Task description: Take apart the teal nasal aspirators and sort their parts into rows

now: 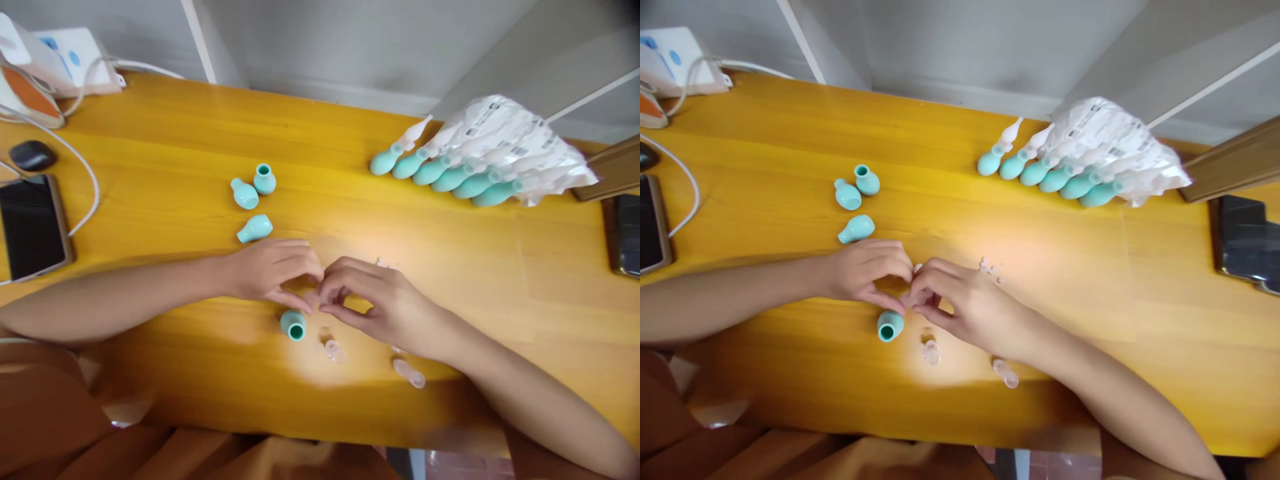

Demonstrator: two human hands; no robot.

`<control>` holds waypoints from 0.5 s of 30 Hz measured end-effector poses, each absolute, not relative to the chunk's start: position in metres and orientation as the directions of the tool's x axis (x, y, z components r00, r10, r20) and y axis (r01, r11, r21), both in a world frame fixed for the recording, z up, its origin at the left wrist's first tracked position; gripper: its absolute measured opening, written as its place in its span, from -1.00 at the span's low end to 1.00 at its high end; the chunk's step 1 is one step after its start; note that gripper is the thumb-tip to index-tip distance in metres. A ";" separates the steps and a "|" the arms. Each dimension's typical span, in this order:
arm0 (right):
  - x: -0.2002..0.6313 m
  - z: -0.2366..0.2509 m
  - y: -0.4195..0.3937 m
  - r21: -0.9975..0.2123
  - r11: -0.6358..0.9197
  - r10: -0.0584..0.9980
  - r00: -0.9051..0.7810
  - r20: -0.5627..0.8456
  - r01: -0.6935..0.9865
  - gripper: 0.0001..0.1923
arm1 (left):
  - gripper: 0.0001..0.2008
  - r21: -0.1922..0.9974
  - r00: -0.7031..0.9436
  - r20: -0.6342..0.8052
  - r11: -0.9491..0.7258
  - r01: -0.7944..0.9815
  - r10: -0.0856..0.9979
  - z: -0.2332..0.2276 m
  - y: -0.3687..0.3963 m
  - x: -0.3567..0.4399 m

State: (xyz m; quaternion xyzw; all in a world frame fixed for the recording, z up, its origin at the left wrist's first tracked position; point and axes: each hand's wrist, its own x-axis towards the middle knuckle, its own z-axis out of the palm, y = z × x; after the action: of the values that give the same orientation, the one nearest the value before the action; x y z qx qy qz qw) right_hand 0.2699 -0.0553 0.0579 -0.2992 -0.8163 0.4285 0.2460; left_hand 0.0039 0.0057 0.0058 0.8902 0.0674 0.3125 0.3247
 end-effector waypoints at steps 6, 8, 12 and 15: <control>0.264 0.052 -0.056 -0.905 0.359 0.792 -0.588 0.164 0.230 -0.87 | -0.79 0.665 0.766 0.497 -0.746 -0.035 0.408 0.006 0.005 0.002; 0.266 0.056 -0.053 -0.895 0.378 0.776 -0.609 0.167 0.236 -0.86 | -0.87 0.655 0.757 0.498 -0.755 -0.009 0.423 0.006 0.005 0.001; 0.284 0.068 -0.039 -0.809 0.465 0.776 -0.605 0.177 0.359 -0.89 | -0.90 0.651 0.771 0.455 -0.757 0.054 0.446 0.006 0.004 -0.001; 0.311 0.078 -0.027 -0.658 0.487 0.808 -0.582 0.091 0.574 -0.85 | -0.88 0.648 0.773 0.434 -0.756 0.088 0.463 0.007 0.005 -0.001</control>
State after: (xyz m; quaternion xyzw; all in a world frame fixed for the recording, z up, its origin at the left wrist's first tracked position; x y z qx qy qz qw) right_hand 0.3107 -0.0271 0.0777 -0.4120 -0.8391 0.2944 0.1988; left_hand -0.0008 0.0047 0.0068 0.8881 0.1551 0.2990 0.3128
